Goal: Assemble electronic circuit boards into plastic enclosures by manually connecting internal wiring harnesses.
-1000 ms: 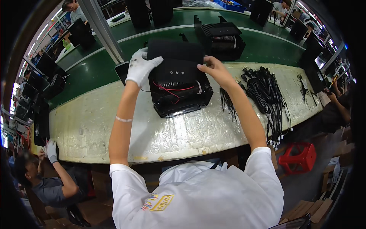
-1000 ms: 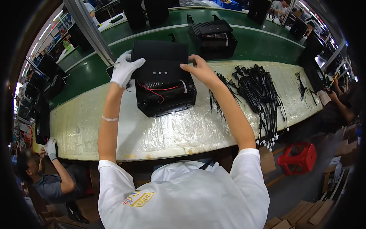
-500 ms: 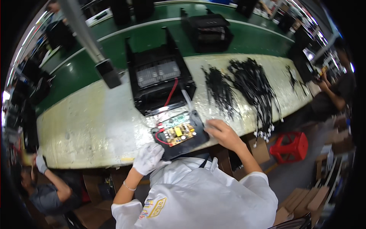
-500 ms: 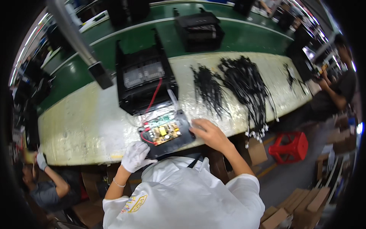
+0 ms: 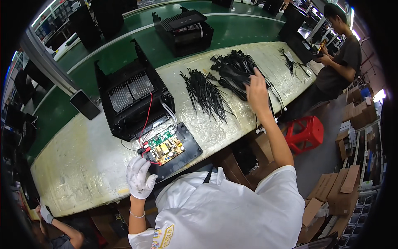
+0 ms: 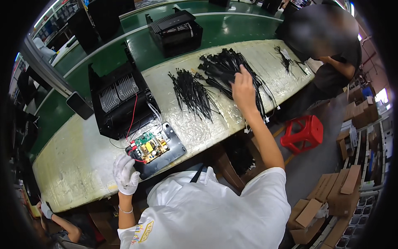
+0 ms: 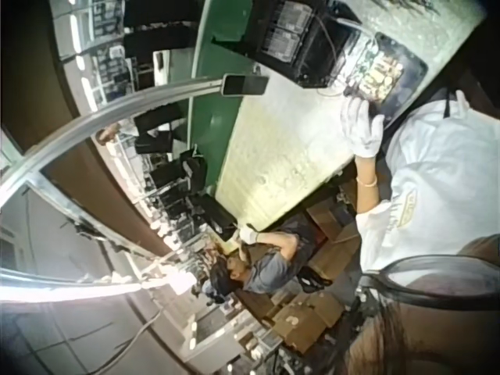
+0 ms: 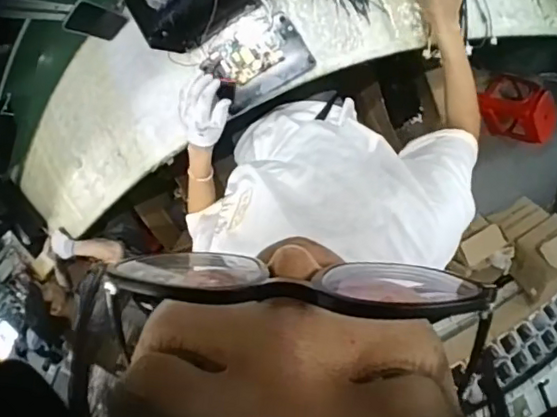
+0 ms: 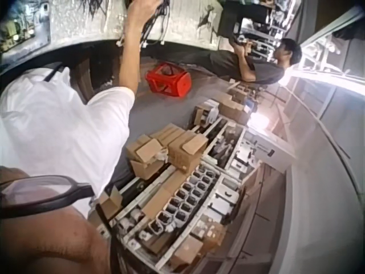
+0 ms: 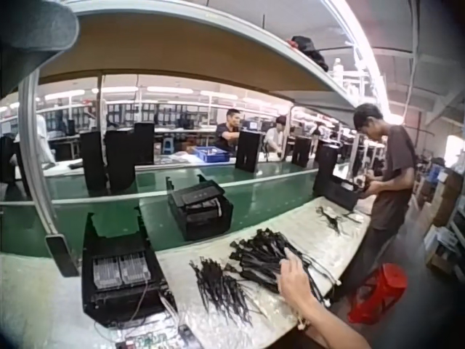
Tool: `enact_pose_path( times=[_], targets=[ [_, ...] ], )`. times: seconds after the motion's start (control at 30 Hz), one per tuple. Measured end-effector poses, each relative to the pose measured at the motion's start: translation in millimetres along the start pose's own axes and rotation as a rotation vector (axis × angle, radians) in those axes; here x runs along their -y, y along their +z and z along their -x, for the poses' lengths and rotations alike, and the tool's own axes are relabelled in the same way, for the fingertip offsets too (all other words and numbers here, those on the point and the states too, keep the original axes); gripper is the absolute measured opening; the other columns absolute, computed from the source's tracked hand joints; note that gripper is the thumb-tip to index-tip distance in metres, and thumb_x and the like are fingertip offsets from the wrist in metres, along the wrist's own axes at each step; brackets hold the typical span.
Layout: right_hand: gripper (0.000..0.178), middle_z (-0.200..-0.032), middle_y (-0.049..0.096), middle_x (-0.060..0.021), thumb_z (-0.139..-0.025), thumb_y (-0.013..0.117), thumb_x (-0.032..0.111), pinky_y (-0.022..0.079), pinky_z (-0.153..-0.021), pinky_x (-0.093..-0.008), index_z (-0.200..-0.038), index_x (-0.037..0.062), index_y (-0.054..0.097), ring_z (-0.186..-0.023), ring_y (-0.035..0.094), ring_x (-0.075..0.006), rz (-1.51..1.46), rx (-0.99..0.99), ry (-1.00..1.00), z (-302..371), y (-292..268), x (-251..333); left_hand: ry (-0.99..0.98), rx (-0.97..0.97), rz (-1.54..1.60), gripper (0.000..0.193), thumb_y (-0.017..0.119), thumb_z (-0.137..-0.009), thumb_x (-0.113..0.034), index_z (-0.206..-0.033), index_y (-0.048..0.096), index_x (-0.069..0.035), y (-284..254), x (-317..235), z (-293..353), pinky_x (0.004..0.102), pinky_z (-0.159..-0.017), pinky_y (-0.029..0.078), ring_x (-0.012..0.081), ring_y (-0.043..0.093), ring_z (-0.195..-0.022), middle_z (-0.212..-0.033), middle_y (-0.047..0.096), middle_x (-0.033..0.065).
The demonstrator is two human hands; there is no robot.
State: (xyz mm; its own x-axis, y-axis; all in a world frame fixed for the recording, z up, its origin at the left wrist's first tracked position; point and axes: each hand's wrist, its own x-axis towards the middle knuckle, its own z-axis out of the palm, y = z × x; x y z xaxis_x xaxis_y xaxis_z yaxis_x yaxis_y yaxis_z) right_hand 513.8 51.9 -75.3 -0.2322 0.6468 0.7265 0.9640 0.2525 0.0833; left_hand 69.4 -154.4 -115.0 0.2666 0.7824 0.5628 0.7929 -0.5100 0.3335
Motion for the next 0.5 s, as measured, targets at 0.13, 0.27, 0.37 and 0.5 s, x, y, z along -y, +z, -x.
enact_pose_path(
  times=[0.13, 0.27, 0.37, 0.5],
  targets=[
    [0.024, -0.099, 0.065, -0.0170, -0.086, 0.067, 0.018, 0.054, -0.067, -0.0410, -0.101, 0.0034, 0.055, -0.082, 0.065, -0.0324, 0.044, 0.021, 0.008, -16.5, -22.2, -7.7, 0.115, -0.113, 0.135, 0.045, 0.060, -0.090, -0.043, -0.105, 0.063, -0.001, -6.2, -22.8, -47.5, 0.0480, -0.093, 0.046, 0.0374, 0.059, -0.105, -0.109, 0.062, 0.0165],
    [0.023, -0.080, 0.064, -0.0116, -0.086, 0.067, 0.024, 0.051, -0.061, -0.0420, -0.092, 0.0051, 0.054, -0.072, 0.064, -0.0364, 0.180, 0.492, 0.018, -6.2, -9.5, -23.8, 0.265, 0.036, 0.265, 0.042, 0.069, -0.084, -0.033, -0.109, 0.061, -0.001, 0.2, -40.1, -85.4, 0.0480, -0.095, 0.046, 0.0374, 0.057, -0.111, -0.113, 0.060, 0.0168],
    [0.024, -0.083, 0.063, -0.0150, -0.087, 0.067, 0.022, 0.050, -0.062, -0.0435, -0.097, 0.0029, 0.056, -0.073, 0.063, -0.0388, -0.047, 0.186, 0.066, -22.2, -33.1, -18.9, 0.237, 0.106, 0.284, 0.046, 0.075, -0.079, -0.023, -0.116, 0.057, -0.001, 10.4, -51.3, -93.1, 0.0481, -0.099, 0.045, 0.0387, 0.055, -0.116, -0.118, 0.058, 0.0174],
    [0.022, -0.076, 0.061, -0.0146, -0.087, 0.069, 0.009, 0.047, -0.061, -0.0348, -0.103, -0.0013, 0.057, -0.064, 0.061, -0.0245, -0.334, -0.077, 0.264, -43.9, -78.6, -0.2, 0.138, 0.217, 0.422, 0.051, 0.076, -0.077, -0.017, -0.121, 0.054, -0.001, 21.1, -46.0, -98.8, 0.0456, -0.102, 0.043, 0.0385, 0.050, -0.124, -0.126, 0.055, 0.0202]
  ],
)
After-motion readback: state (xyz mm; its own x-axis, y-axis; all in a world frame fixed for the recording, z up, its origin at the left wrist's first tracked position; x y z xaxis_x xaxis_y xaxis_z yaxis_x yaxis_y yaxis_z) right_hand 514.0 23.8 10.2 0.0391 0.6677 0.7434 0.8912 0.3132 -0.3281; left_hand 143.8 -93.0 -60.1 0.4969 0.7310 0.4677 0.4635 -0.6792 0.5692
